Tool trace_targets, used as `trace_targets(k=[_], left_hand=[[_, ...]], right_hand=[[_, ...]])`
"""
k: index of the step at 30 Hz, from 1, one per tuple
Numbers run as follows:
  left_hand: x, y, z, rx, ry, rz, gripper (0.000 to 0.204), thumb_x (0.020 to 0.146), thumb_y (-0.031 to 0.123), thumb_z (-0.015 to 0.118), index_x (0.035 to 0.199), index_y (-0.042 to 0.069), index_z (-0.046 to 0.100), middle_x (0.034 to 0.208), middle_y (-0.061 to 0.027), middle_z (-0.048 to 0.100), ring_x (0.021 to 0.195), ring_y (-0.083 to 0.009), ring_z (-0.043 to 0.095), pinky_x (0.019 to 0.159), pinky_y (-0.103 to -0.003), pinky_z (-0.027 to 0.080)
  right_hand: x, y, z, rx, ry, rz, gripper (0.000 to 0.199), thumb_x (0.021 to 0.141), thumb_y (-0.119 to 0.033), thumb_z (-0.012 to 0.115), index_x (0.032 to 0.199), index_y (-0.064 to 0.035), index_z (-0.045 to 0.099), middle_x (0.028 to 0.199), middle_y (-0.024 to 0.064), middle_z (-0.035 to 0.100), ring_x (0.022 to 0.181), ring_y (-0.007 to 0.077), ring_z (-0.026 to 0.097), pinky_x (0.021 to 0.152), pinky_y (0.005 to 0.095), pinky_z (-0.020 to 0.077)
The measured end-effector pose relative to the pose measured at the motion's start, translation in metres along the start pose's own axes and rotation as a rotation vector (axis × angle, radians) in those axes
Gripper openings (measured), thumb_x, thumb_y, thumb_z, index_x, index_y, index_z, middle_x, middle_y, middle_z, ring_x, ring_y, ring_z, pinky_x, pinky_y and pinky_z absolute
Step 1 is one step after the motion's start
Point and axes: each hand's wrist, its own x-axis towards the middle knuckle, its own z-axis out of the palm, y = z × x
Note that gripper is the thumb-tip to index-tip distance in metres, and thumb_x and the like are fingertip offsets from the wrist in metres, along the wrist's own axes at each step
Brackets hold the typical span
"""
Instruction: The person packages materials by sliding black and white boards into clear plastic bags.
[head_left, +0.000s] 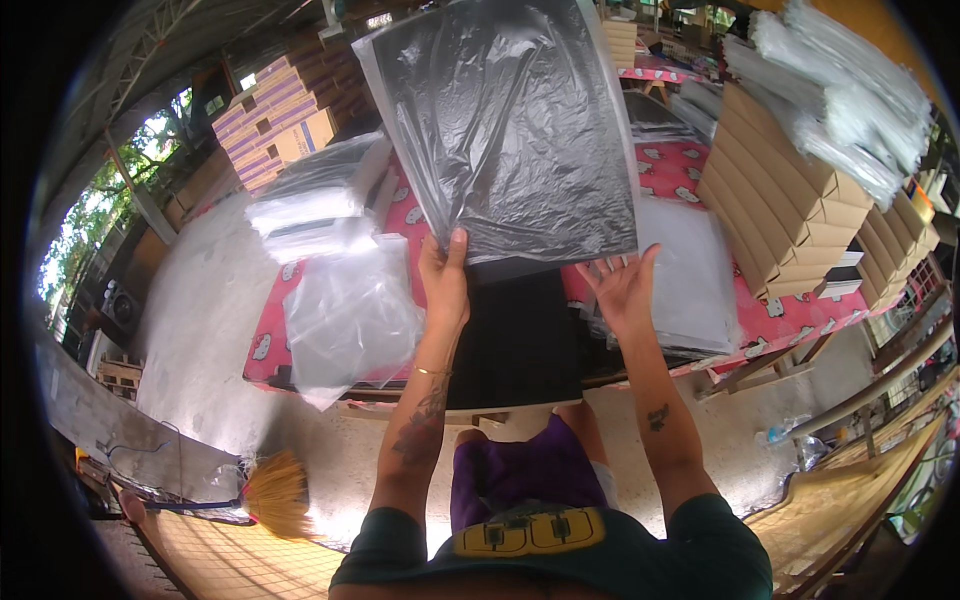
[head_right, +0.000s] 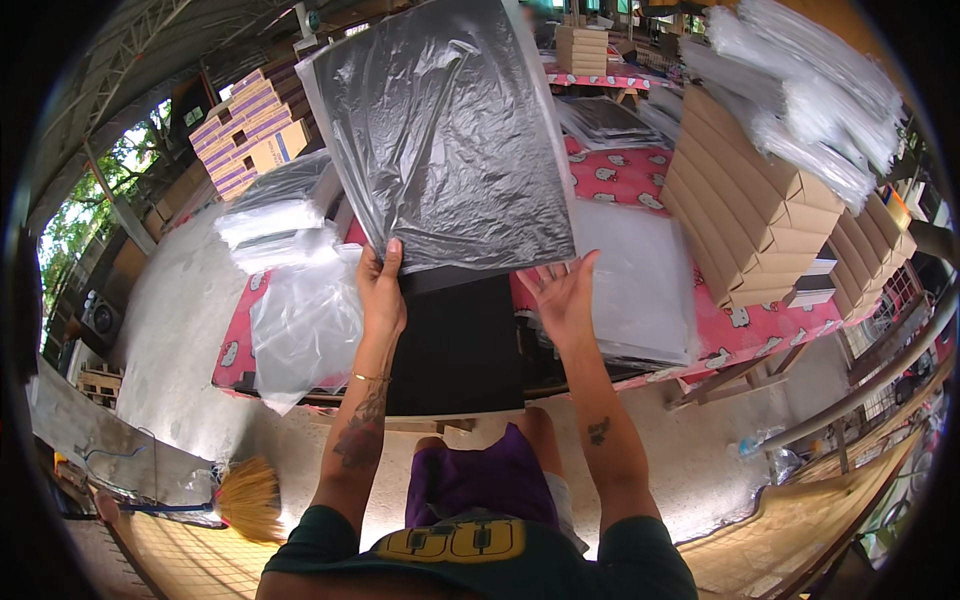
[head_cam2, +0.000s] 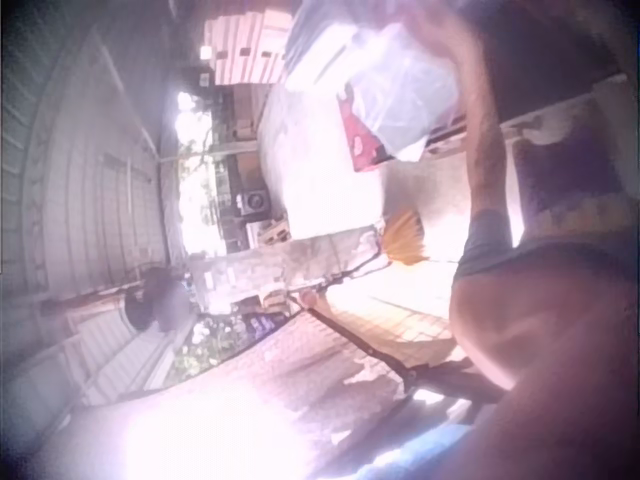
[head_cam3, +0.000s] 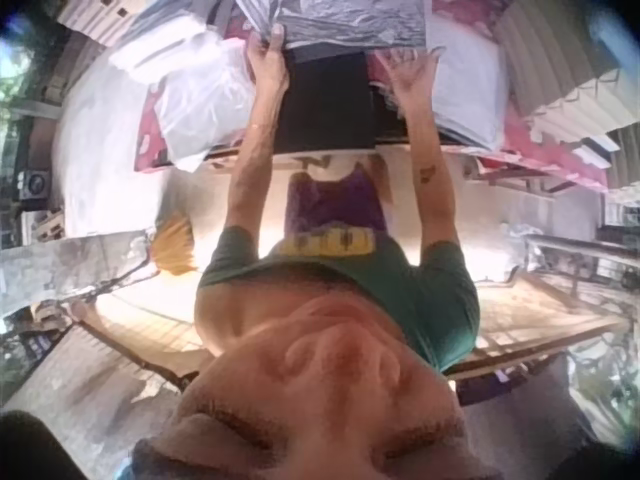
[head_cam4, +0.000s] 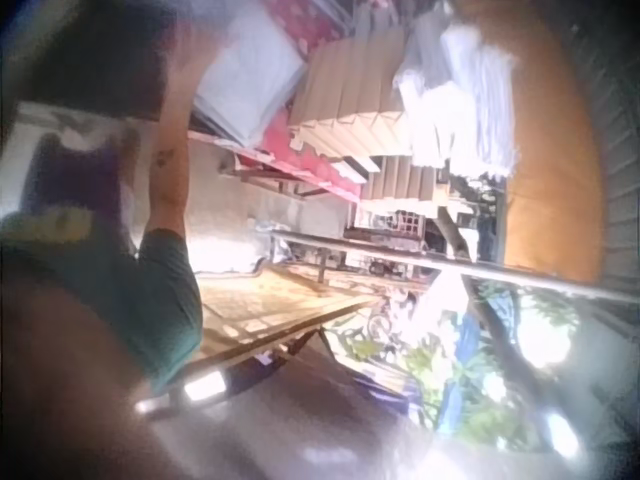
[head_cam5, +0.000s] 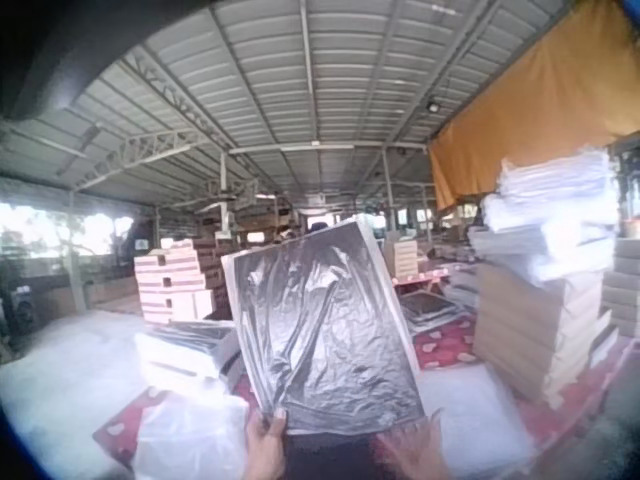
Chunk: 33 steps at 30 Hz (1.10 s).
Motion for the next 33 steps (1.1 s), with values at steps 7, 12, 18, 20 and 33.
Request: trace_targets(k=[7, 12, 18, 20, 33], left_hand=[[-0.021, -0.021, 0.050, 0.131, -0.284, -0.035, 0.029, 0.096, 0.030, 0.054, 0.097, 0.002, 0.058, 0.095, -0.0053, 0.065, 0.088, -0.0073, 0.058, 0.081, -0.021, 0.043], [-0.071, -0.046, 0.043, 0.056, -0.359, -0.440, 0.038, 0.096, 0.037, 0.051, 0.097, 0.000, 0.058, 0.081, -0.0109, 0.067, 0.067, -0.0158, 0.066, 0.063, -0.025, 0.053], [-0.064, -0.048, 0.053, -0.052, -0.262, -0.502, 0.028, 0.094, 0.027, 0.057, 0.099, -0.001, 0.059, 0.082, -0.0072, 0.063, 0.068, -0.0162, 0.066, 0.063, -0.026, 0.054], [-0.070, -0.052, 0.051, -0.038, -0.354, -0.565, 0.025, 0.094, 0.020, 0.057, 0.104, -0.002, 0.059, 0.082, -0.0083, 0.063, 0.070, -0.0173, 0.066, 0.062, -0.026, 0.054], [-0.053, -0.033, -0.211, 1.402, -0.037, 0.246, 0.034, 0.084, 0.008, 0.058, 0.117, 0.003, 0.059, 0.096, -0.0185, 0.065, 0.087, -0.0369, 0.062, 0.077, -0.045, 0.050]], right_hand=[[0.030, -0.030, -0.002, -0.043, 0.108, -0.501, 0.038, 0.094, -0.021, 0.055, 0.125, -0.0009, 0.046, 0.120, 0.0134, 0.056, 0.113, 0.0251, 0.054, 0.098, 0.0415, 0.0447], [0.025, -0.057, -0.026, 0.018, 0.162, -0.568, 0.035, 0.095, -0.013, 0.050, 0.126, 0.0017, 0.045, 0.123, 0.0155, 0.054, 0.112, 0.0258, 0.054, 0.098, 0.0412, 0.0451], [0.015, -0.056, -0.045, -0.029, 0.345, -0.604, 0.032, 0.097, -0.011, 0.045, 0.127, 0.0014, 0.044, 0.125, 0.0158, 0.052, 0.110, 0.0270, 0.054, 0.098, 0.0421, 0.0450], [0.010, -0.065, -0.063, -0.041, 0.397, -0.648, 0.031, 0.097, -0.010, 0.043, 0.127, 0.0017, 0.044, 0.125, 0.0159, 0.052, 0.109, 0.0275, 0.055, 0.098, 0.0427, 0.0455], [-0.060, -0.118, -0.125, -0.249, 0.666, -0.566, 0.040, 0.094, -0.014, 0.052, 0.126, 0.0037, 0.037, 0.129, 0.0159, 0.046, 0.110, 0.0294, 0.053, 0.096, 0.0431, 0.0441]])
